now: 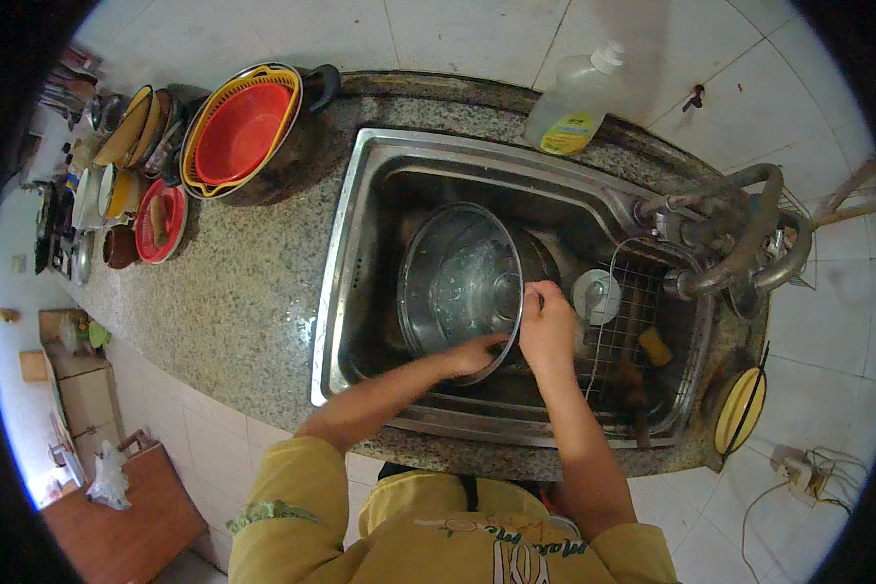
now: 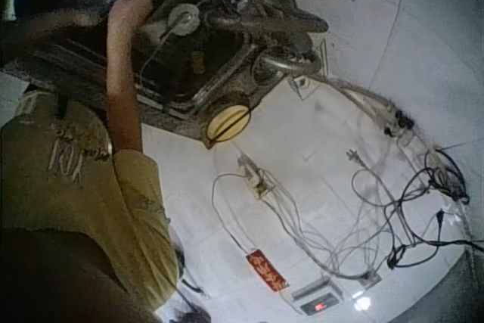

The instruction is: The person washes a metal ladle and a large metal pot in a kitchen sink. They use a sponge and running water to scrub the items, rinsing them thoroughly before placing the ladle on a drying rack and continuing to clean the pot.

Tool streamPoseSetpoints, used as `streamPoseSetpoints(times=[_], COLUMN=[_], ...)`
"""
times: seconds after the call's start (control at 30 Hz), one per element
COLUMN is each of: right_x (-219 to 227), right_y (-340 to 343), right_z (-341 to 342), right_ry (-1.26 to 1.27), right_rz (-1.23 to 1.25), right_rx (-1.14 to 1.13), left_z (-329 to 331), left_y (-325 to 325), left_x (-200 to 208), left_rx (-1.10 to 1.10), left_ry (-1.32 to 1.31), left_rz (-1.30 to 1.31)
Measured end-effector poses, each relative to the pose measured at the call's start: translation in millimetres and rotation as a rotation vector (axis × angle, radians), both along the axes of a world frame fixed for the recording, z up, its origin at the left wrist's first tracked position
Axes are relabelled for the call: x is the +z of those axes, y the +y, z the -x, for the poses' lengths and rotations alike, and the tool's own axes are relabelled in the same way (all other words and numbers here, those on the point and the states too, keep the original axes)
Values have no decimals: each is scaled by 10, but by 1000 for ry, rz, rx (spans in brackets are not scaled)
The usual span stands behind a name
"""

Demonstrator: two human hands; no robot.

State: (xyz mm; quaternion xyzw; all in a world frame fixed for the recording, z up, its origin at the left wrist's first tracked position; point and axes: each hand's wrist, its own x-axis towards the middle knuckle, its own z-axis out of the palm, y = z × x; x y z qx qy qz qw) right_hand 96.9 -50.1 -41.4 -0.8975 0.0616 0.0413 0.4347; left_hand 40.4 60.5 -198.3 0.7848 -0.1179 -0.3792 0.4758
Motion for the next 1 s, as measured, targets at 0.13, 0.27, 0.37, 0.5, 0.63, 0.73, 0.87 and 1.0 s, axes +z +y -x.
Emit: streamPoseSetpoints(times=[0.13, 0.27, 0.37, 0.5, 0.63, 0.73, 0.87, 1.0], right_x=[-14, -63, -61, -96, -91, -58, -31, -78], right_y=[15, 0, -43, -64, -52, -27, -10, 31], right_z=[49, 10, -36, -27, -40, -27, -31, -23], right_ry=[26, -61, -20, -25, -25, -27, -1, -91], right_rz=[-21, -6, 5, -13, 3, 16, -10, -3], right_rx=[2, 9, -9, -18, 3, 7, -5, 19], left_z=[-374, -690, -469, -253, -500, -1017, -1300, -1137], left_y=[556, 723, 477, 35, -131, 51, 498, 156], left_x=[162, -134, -241, 53, 401, 515, 81, 577], left_rx=[-550, -436, -44, -439, 338, 1133, 2164, 1484], left_ry=[-481, -1010, -449, -118, 166, 224, 355, 220], left_rz=[-914, -1087, -787, -347, 469, 721, 960, 773])
